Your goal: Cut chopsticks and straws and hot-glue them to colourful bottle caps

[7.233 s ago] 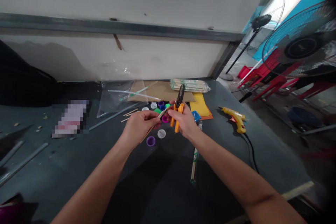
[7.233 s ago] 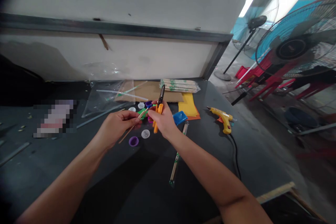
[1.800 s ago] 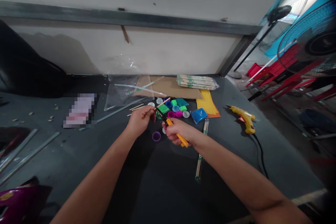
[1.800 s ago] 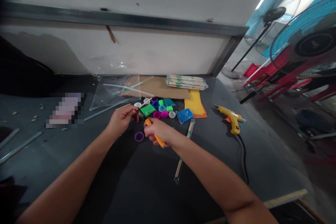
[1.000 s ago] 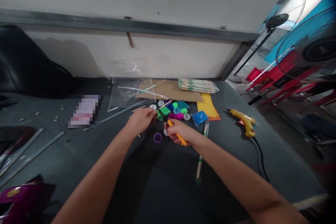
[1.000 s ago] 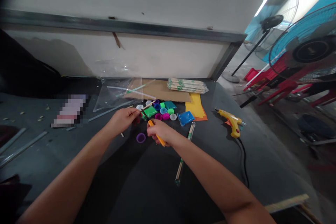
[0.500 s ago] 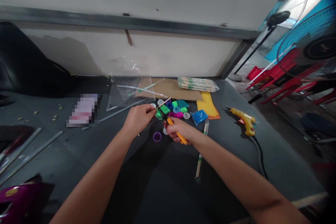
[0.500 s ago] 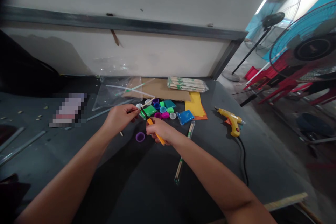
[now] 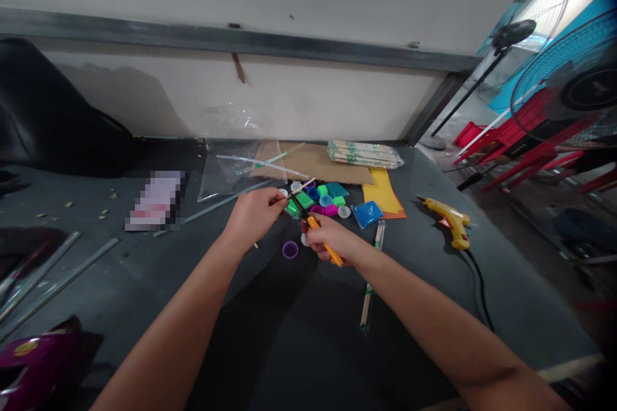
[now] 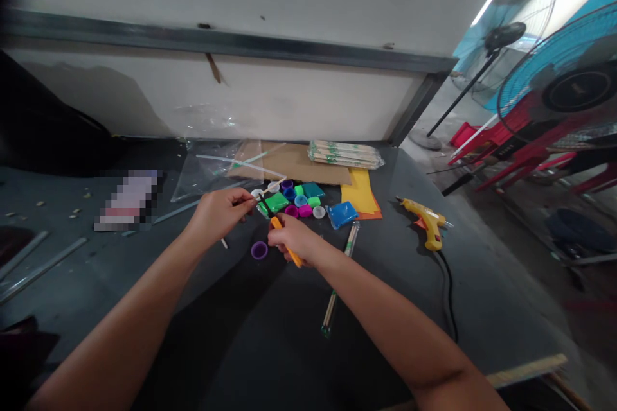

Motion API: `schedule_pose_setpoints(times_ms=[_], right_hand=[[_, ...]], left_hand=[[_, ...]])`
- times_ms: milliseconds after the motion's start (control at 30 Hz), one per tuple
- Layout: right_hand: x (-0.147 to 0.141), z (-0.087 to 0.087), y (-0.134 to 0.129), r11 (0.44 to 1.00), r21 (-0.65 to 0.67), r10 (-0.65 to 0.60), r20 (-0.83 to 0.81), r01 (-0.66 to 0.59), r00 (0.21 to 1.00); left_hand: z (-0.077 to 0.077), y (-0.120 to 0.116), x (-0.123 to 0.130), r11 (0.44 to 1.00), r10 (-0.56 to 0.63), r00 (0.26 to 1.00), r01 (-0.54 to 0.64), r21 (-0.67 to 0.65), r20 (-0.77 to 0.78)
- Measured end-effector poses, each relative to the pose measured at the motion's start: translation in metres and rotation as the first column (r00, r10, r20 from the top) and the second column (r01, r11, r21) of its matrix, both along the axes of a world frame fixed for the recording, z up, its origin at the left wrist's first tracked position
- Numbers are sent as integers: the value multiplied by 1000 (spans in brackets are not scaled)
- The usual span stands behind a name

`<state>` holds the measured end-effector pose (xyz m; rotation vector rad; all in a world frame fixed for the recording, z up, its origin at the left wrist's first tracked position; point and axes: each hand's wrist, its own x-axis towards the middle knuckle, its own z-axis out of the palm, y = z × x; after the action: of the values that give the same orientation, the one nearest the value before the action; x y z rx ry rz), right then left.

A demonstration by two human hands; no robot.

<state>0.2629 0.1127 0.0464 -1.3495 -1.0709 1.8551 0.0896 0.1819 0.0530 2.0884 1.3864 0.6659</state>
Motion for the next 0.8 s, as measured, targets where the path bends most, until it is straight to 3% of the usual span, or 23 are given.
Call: schedule_pose_setpoints(times_ms=[433, 633, 733, 800], right_hand=[[3, 0, 0, 998, 32, 52, 105, -56, 993], [4, -4, 0, 964, 238, 30, 352, -120, 936], [3, -3, -2, 942, 307, -11, 425, -133, 905], [2, -2, -4, 960, 263, -4, 361, -98, 933]], left_hand=[[4, -1, 1, 1000, -9, 999, 9, -9, -32], [5, 2, -3, 982, -126, 992, 123, -141, -12], [-3, 3, -2, 967, -165, 984, 176, -186, 73], [-11, 3, 0, 969, -155, 972, 184, -164, 178]])
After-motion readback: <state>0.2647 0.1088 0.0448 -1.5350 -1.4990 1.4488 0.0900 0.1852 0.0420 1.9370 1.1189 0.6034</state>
